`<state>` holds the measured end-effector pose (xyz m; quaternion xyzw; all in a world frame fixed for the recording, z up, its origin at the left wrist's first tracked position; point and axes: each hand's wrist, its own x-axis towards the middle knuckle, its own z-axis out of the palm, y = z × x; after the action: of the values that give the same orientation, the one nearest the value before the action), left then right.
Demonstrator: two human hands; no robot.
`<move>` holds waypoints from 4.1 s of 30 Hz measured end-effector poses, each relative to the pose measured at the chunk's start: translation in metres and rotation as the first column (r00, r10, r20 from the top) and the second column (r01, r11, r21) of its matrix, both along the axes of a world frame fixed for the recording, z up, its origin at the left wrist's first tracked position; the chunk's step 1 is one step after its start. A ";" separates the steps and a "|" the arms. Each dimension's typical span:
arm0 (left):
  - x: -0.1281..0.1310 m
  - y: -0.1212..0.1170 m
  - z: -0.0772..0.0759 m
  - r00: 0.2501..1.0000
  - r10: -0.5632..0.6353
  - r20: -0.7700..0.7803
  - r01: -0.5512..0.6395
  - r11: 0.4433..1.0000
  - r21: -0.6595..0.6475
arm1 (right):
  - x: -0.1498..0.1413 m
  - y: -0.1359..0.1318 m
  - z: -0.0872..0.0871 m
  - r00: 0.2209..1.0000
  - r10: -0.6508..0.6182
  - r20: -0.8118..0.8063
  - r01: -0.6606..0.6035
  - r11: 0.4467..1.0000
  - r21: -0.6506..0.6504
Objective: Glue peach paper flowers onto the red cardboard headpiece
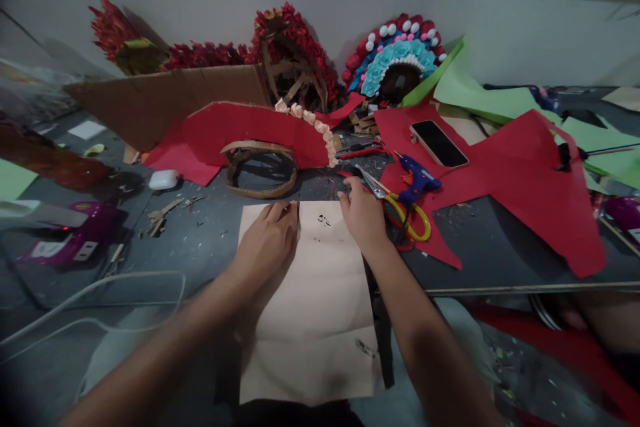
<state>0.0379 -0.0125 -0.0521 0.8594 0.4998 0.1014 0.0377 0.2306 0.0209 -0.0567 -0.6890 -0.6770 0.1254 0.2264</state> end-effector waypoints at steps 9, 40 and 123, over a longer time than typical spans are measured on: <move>-0.006 -0.005 -0.001 0.993 0.113 -0.018 -0.114 0.985 -0.126 | 0.008 0.005 -0.006 0.879 -0.008 -0.477 0.018 1.000 0.018; -0.001 0.019 -0.005 0.980 0.197 0.001 -0.196 0.978 -0.069 | 0.002 0.001 -0.002 0.990 -0.023 -0.142 0.023 1.000 -0.002; -0.006 0.000 -0.002 0.961 0.277 -0.018 -0.278 0.960 -0.023 | -0.003 -0.018 -0.003 0.996 -0.003 -0.091 0.010 0.997 0.071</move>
<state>0.0321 -0.0125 -0.0545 0.7811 0.6167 0.0932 0.0302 0.2273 0.0024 -0.0593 -0.6762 -0.6678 0.1315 0.2820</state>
